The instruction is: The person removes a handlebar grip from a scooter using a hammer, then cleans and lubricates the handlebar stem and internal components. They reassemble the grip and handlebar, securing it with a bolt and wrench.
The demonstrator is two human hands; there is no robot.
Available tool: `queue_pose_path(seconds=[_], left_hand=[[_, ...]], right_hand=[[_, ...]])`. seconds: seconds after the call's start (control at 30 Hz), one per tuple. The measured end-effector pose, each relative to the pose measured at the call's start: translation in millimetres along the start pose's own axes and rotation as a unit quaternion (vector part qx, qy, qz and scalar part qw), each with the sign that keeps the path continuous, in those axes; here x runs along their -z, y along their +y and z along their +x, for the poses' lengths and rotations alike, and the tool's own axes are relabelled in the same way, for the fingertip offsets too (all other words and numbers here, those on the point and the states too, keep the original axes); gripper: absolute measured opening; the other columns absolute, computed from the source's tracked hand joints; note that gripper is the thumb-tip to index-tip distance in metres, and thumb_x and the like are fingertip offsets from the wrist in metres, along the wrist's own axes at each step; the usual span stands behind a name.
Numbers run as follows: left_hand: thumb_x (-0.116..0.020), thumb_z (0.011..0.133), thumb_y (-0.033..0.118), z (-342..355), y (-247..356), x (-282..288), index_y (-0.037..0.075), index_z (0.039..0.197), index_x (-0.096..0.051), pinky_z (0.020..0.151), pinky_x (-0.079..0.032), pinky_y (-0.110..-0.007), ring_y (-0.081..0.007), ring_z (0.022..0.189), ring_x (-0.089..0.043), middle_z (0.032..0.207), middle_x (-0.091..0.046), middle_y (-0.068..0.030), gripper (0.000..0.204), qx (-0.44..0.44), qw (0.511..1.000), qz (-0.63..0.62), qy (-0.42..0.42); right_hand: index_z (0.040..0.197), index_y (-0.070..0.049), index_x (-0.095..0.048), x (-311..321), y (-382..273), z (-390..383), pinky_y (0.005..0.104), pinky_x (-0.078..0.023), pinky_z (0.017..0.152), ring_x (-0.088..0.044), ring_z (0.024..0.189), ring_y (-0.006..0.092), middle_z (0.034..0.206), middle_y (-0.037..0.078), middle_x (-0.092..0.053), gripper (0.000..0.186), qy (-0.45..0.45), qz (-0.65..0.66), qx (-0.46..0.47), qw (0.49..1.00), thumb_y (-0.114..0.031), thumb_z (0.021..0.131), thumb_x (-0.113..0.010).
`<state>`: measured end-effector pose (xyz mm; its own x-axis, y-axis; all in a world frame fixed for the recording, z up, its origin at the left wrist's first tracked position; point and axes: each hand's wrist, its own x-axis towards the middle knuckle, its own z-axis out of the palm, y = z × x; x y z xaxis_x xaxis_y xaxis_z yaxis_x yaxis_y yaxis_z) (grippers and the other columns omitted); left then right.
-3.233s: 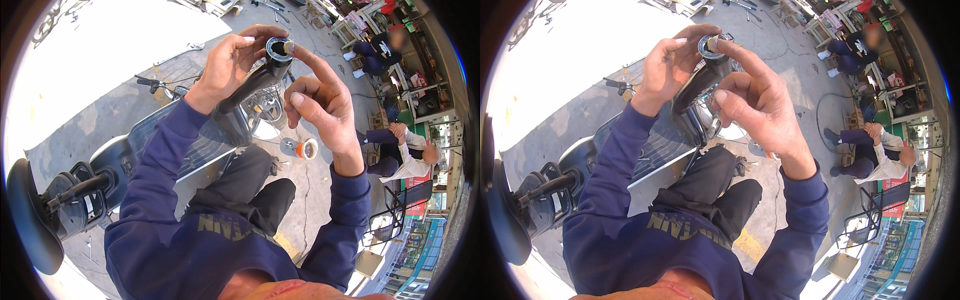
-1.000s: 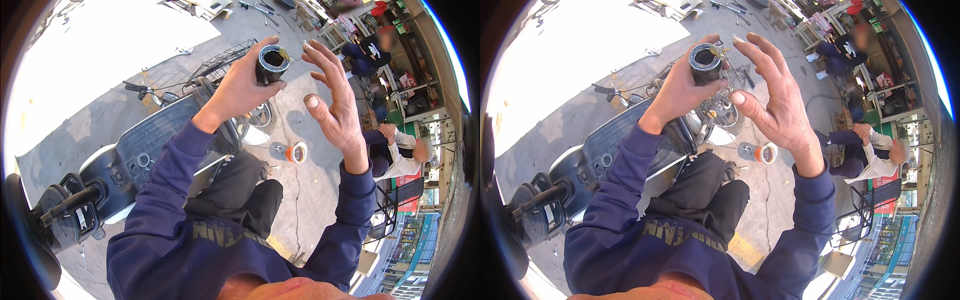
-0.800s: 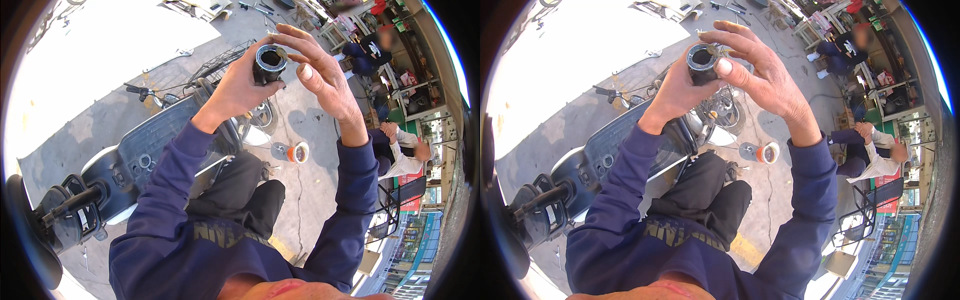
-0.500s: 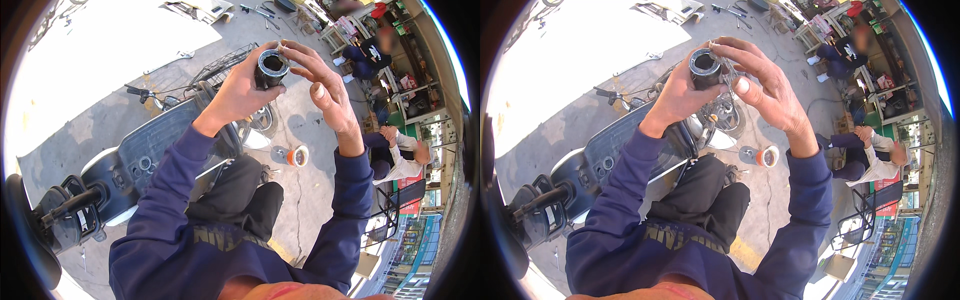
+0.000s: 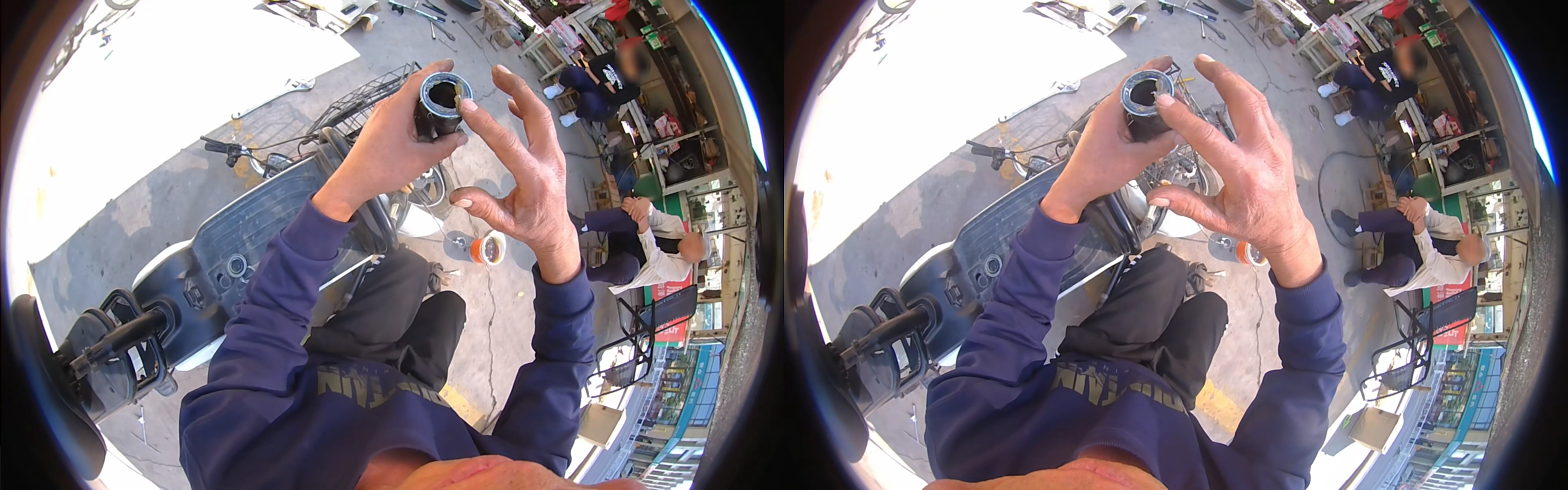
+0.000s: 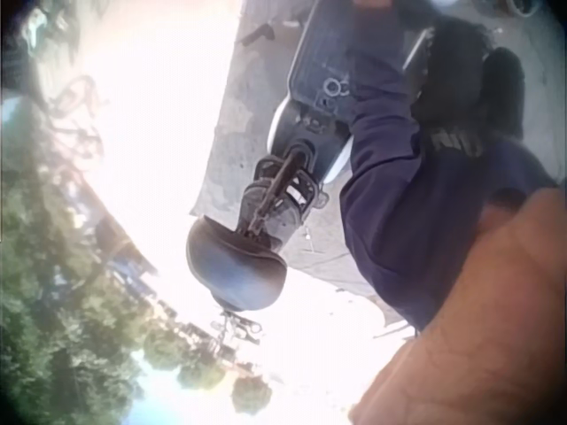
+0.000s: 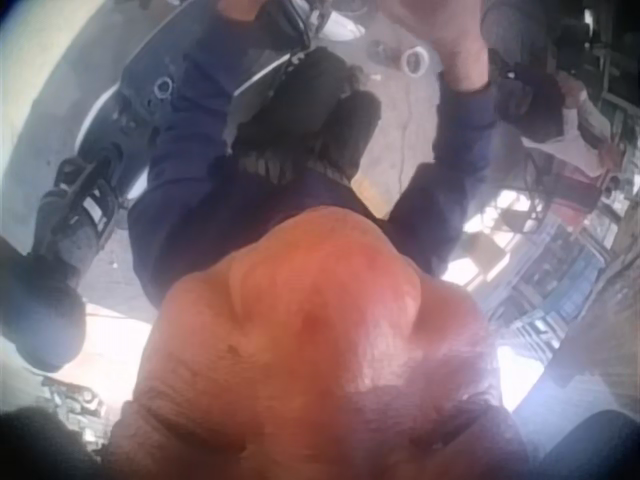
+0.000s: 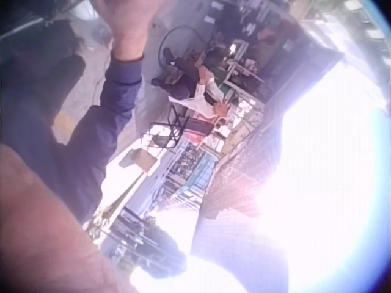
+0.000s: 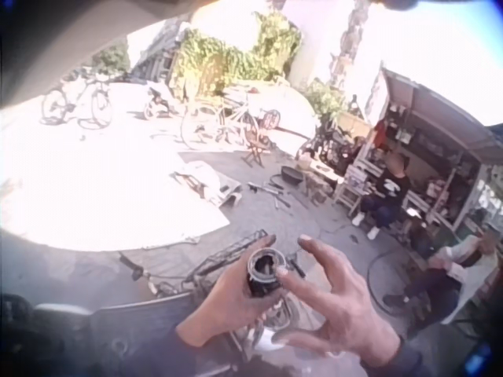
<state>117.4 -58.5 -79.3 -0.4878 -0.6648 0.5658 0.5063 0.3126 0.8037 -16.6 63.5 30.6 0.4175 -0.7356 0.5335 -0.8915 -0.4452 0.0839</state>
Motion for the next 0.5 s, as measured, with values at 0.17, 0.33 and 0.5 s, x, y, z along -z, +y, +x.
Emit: queue_pose_path(seconds=[0.17, 0.33, 0.5], left_hand=[[-0.078, 0.088, 0.002, 0, -2, 2, 0.004, 0.156, -0.04, 0.093, -0.055, -0.028, -0.011, 0.104, -0.065, 0.118, -0.066, -0.0053, 0.077, -0.007, 1.0, -0.007, -0.019], [-0.082, 0.085, 0.01, -2, 1, 5, 0.002, 0.152, -0.044, 0.093, -0.056, -0.031, -0.0159, 0.109, -0.067, 0.121, -0.069, -0.0126, 0.077, 0.001, 1.0, 0.015, 0.0], [-0.083, 0.084, 0.012, 0, -1, 2, 0.003, 0.151, -0.045, 0.092, -0.056, -0.031, -0.015, 0.105, -0.067, 0.119, -0.069, -0.012, 0.078, -0.015, 0.999, 0.03, -0.005]], right_hand=[[0.134, -0.019, -0.07, -6, -9, 1, 0.0595, -0.036, 0.114, -0.037, 0.146, 0.048, 0.16, 0.028, -0.035, 0.083, 0.007, 0.045, 0.01, 0.999, -0.077, 0.076, -0.072], [0.134, -0.018, -0.071, -4, -1, 15, 0.0645, -0.025, 0.12, -0.028, 0.154, 0.0419, 0.166, 0.023, -0.03, 0.091, 0.043, 0.16, -0.086, 0.982, -0.089, 0.084, -0.044], [0.128, -0.015, -0.074, 22, 24, 46, 0.0611, -0.024, 0.122, -0.034, 0.153, 0.0382, 0.163, 0.021, -0.037, 0.08, -0.078, 0.132, -0.071, 0.986, -0.077, 0.093, -0.037]])
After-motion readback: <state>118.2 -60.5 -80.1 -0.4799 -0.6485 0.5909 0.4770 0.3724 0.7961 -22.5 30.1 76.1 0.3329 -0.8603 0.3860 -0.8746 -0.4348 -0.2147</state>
